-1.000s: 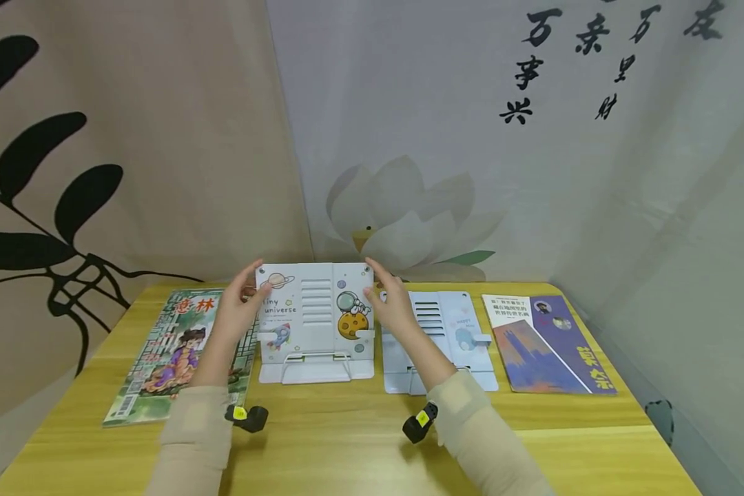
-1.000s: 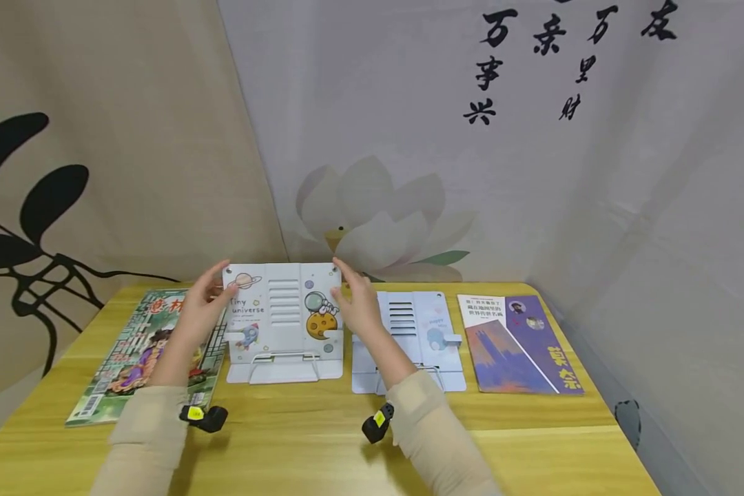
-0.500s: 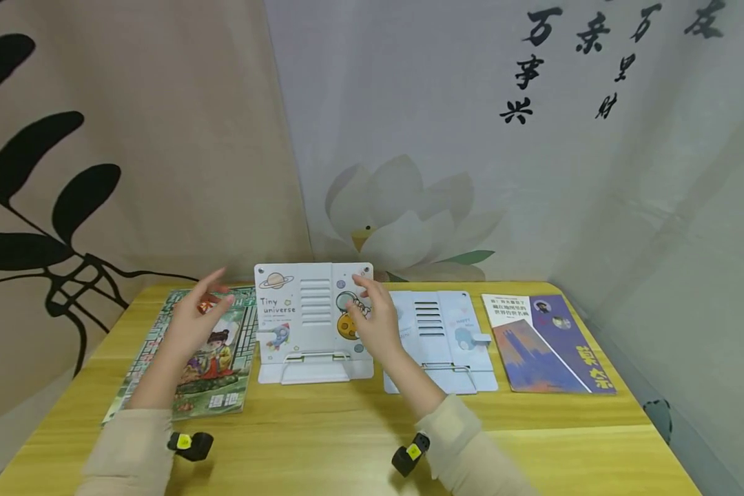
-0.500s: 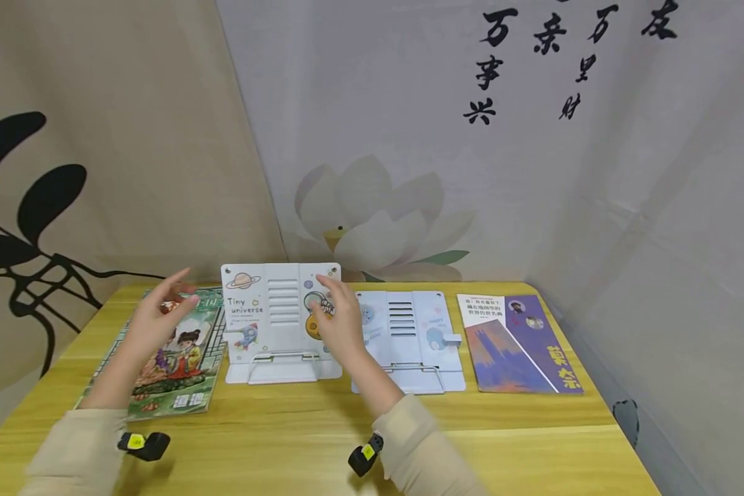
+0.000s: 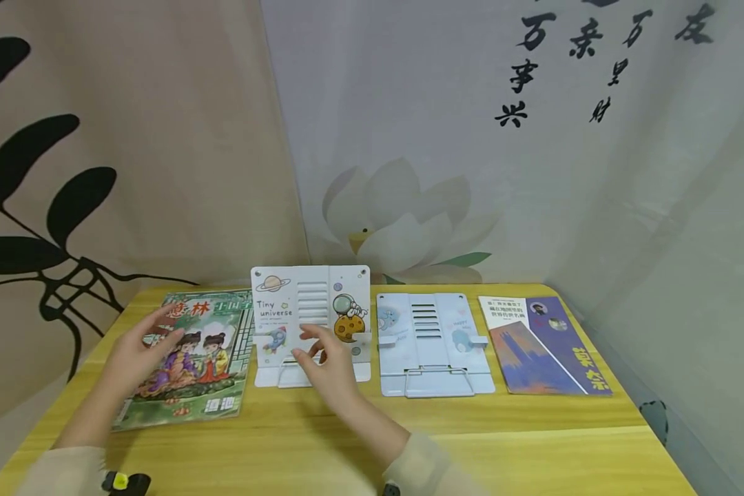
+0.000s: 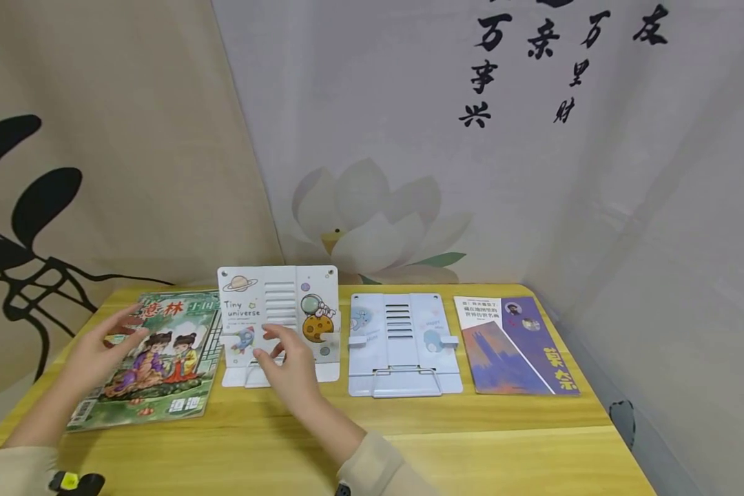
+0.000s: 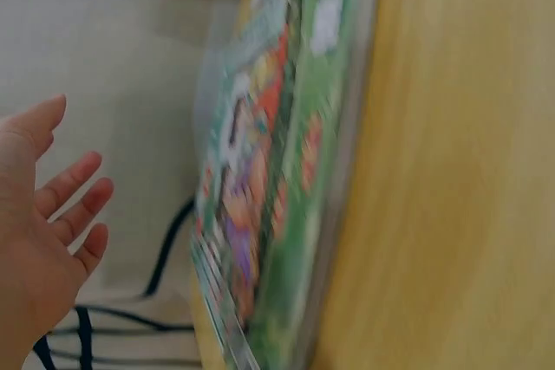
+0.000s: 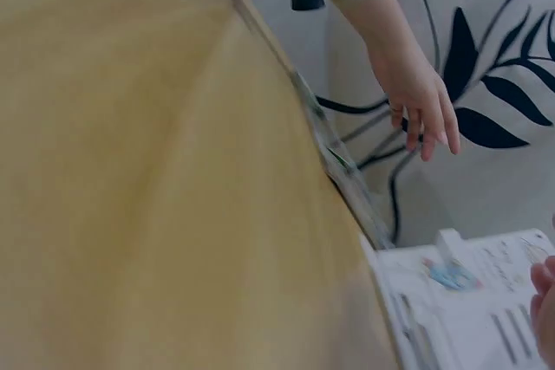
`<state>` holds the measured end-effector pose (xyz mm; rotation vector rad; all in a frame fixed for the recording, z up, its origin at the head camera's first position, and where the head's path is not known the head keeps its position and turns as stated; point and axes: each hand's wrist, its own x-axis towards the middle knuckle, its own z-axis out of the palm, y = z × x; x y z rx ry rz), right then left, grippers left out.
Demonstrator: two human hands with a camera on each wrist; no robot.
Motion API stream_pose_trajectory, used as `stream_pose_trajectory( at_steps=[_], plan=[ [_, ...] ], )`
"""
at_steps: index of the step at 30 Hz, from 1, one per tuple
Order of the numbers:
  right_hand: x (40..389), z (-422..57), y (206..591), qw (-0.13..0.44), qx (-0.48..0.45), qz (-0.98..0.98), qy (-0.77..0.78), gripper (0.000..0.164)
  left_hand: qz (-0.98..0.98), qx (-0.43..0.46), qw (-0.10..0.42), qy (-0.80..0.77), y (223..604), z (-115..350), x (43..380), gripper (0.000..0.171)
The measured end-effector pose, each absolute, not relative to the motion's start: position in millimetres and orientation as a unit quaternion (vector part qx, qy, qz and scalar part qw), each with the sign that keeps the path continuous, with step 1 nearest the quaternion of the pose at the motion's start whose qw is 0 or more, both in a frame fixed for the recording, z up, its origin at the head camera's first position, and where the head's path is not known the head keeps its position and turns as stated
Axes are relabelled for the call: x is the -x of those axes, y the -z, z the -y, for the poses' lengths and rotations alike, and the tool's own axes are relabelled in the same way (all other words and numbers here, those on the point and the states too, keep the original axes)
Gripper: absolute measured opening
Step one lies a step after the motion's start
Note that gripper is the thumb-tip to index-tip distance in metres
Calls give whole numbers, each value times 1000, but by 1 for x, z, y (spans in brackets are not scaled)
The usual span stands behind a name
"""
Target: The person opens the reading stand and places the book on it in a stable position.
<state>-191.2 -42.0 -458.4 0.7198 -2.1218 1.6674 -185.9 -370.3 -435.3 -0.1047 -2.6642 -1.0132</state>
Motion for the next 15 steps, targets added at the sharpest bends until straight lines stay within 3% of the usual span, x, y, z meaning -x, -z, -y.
stream_pose_trajectory(
  at_steps=[10, 15],
  plan=[
    [169, 76, 490, 35, -210, 744, -634, 34, 930, -4, 120, 348, 455, 409, 167, 62],
    [161, 90, 500, -5, -199, 745, -636, 36, 935, -31, 95, 341, 464, 426, 162, 68]
  ],
)
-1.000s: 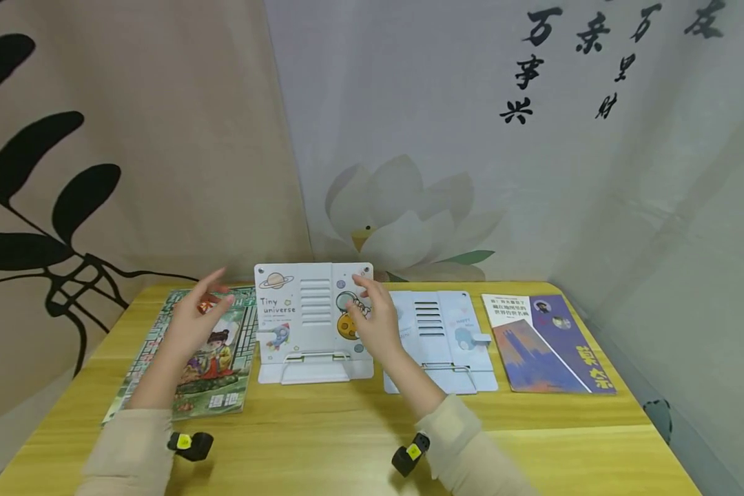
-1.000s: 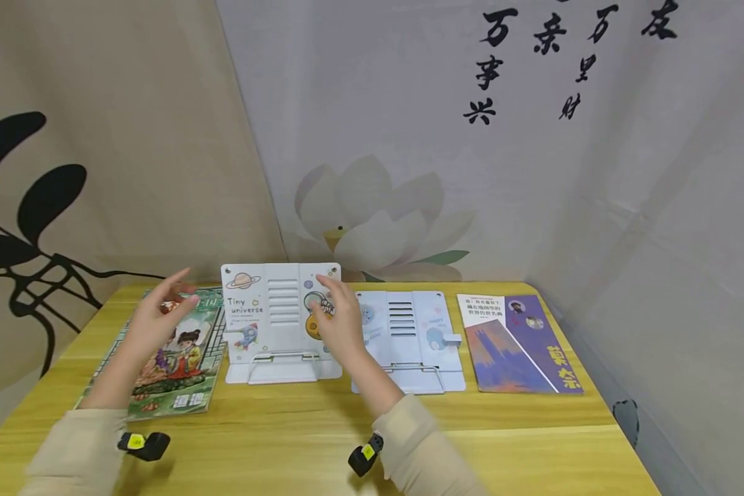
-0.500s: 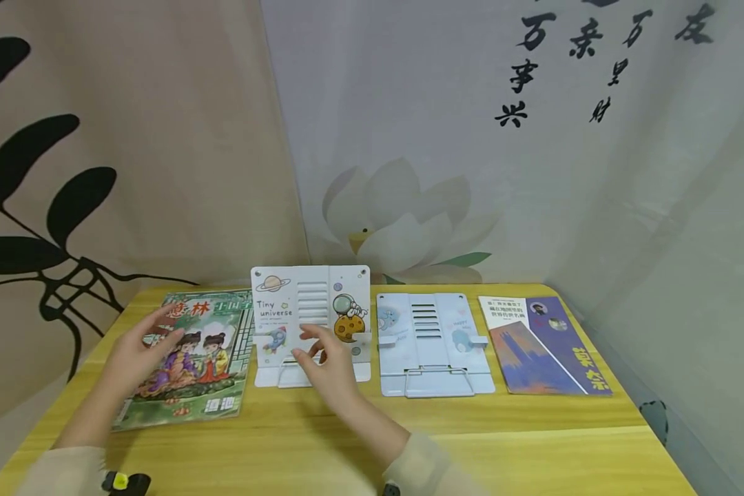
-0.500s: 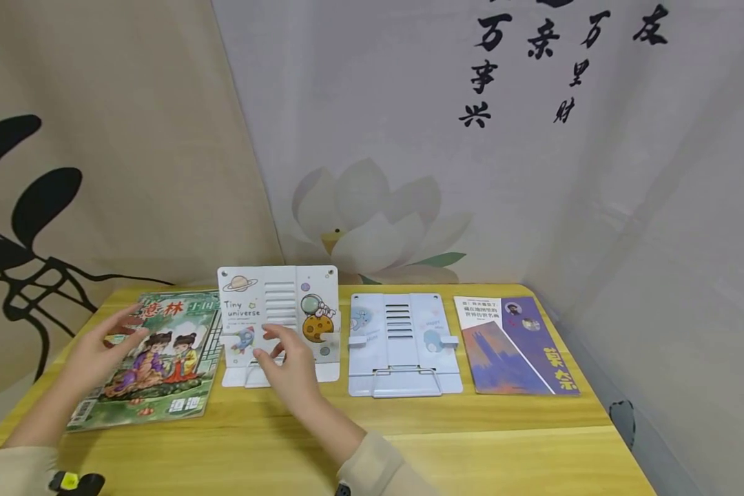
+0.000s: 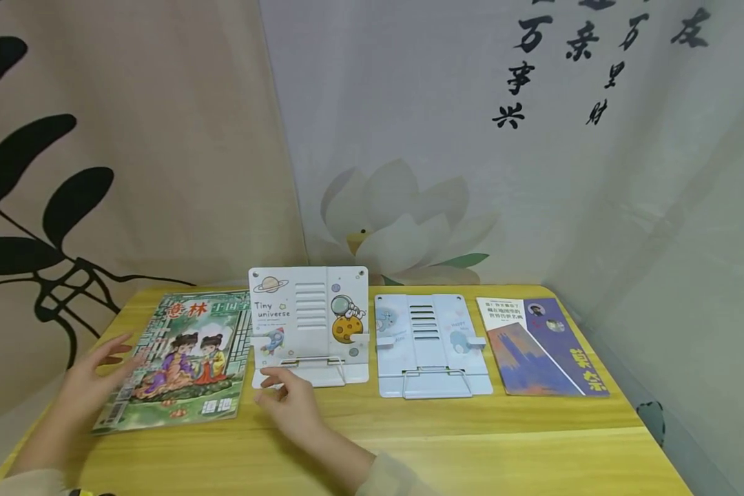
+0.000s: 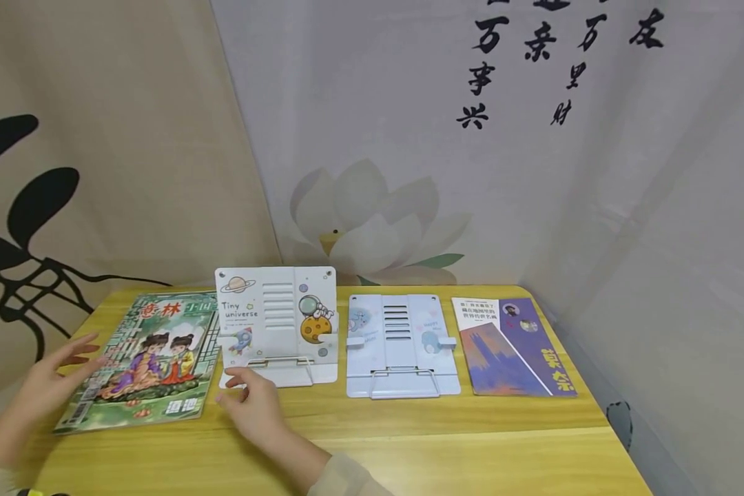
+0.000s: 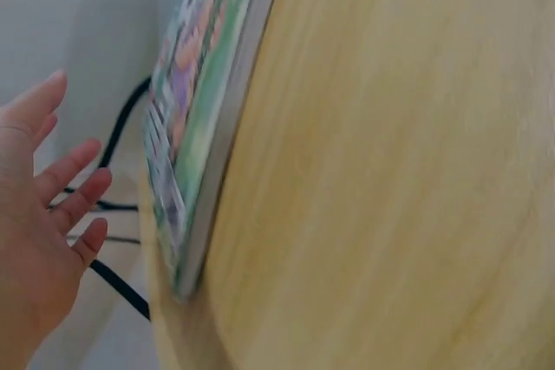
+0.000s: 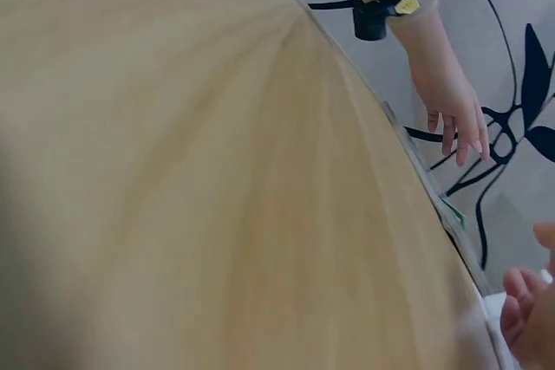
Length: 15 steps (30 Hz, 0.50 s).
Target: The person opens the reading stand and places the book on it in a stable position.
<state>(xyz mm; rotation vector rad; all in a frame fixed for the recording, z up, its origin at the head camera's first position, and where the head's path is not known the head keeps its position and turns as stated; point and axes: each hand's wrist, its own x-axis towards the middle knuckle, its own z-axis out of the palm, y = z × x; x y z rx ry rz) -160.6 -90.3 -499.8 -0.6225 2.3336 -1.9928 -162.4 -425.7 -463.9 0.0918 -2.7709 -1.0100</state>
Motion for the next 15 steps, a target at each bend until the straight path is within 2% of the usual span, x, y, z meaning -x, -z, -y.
stream_pose_trajectory(
  at_steps=[8, 15],
  plan=[
    [153, 112, 506, 29, 168, -773, 611, 43, 939, -74, 44, 332, 483, 446, 160, 76],
    [157, 125, 505, 44, 141, -792, 593, 47, 940, -81, 50, 328, 499, 456, 161, 76]
  ],
)
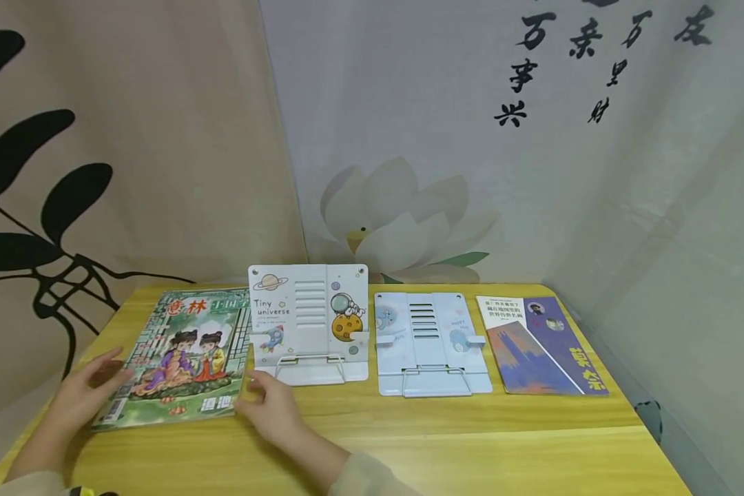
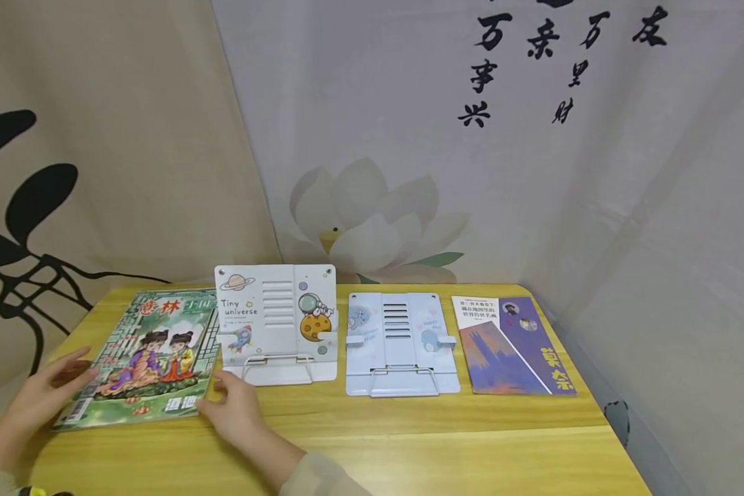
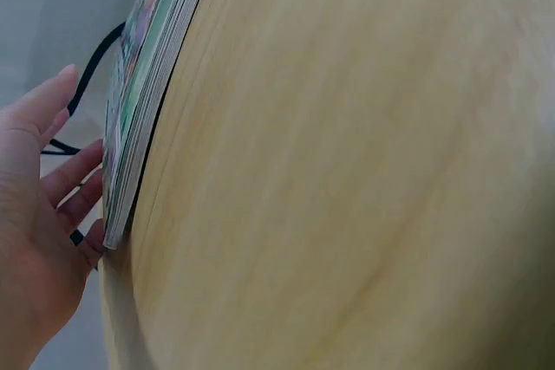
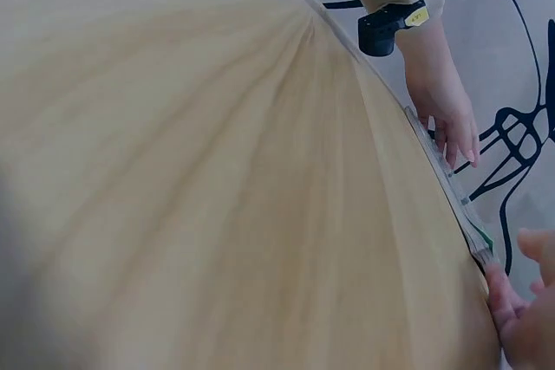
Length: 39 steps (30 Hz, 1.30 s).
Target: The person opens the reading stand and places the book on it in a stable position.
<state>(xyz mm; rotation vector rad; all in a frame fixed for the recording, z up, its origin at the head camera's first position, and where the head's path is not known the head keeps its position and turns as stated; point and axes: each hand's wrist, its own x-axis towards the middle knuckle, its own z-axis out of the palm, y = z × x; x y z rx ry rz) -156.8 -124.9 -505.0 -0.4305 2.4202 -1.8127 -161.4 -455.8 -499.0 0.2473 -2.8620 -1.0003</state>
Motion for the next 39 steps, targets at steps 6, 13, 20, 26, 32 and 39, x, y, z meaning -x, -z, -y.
stream_pose_trajectory(
  at_steps=[6, 13, 20, 26, 32, 39],
  plan=[
    [160, 135, 502, 47, 144, -803, 576, 48, 940, -97, 42, 325, 504, 457, 164, 76],
    [163, 143, 502, 20, 147, -825, 546, 47, 932, -133, 40, 335, 507, 448, 169, 76],
    [163, 145, 507, -8, 167, -845, 508, 53, 937, -129, 51, 320, 505, 439, 169, 72],
    [163, 145, 505, 16, 153, -840, 520, 59, 921, -143, 74, 356, 509, 437, 163, 62],
    [165, 145, 502, 34, 157, -856, 492, 70, 902, -154, 104, 390, 514, 435, 153, 56],
    [172, 144, 501, 34, 197, -885, 421, 85, 861, -207, 134, 445, 515, 431, 147, 50]
  ],
)
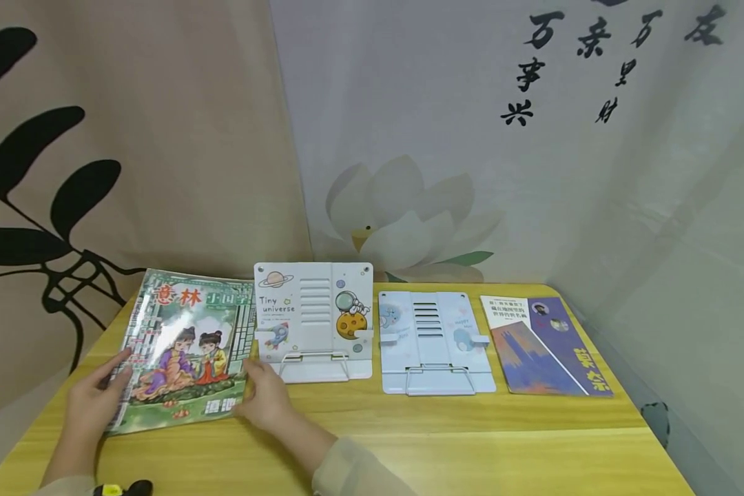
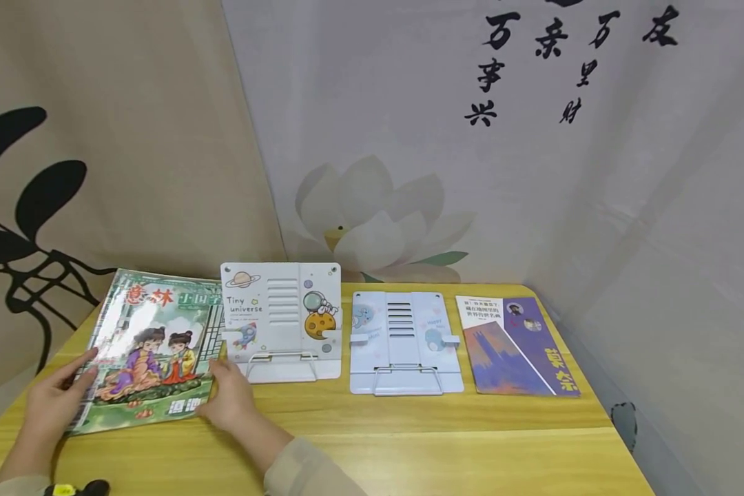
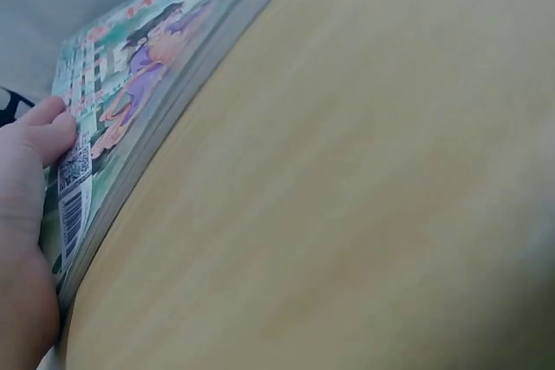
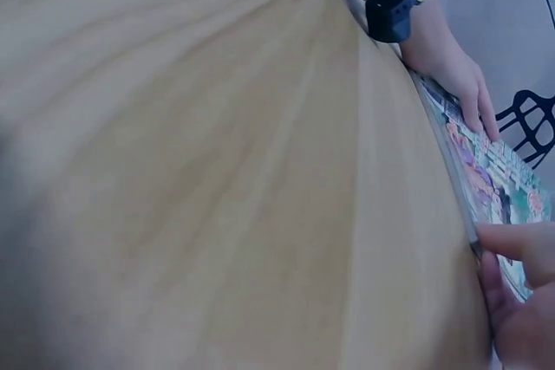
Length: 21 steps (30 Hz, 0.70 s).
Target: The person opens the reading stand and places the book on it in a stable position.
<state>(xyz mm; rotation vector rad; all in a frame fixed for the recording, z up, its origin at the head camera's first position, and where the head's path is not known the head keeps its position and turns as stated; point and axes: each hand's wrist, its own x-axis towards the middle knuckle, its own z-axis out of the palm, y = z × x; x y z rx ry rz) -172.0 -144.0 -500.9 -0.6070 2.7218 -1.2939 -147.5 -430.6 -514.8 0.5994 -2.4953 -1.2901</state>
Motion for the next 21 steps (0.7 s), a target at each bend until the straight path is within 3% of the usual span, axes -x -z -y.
stream_pose_trajectory(
  at_steps=[10, 21],
  plan=[
    [174, 145, 488, 97, 218, -900, 364, 95, 825, -265, 157, 474, 514, 429, 143, 46],
    [176, 150, 487, 102, 206, -912, 340, 99, 782, -314, 166, 512, 510, 428, 135, 44]
  ],
)
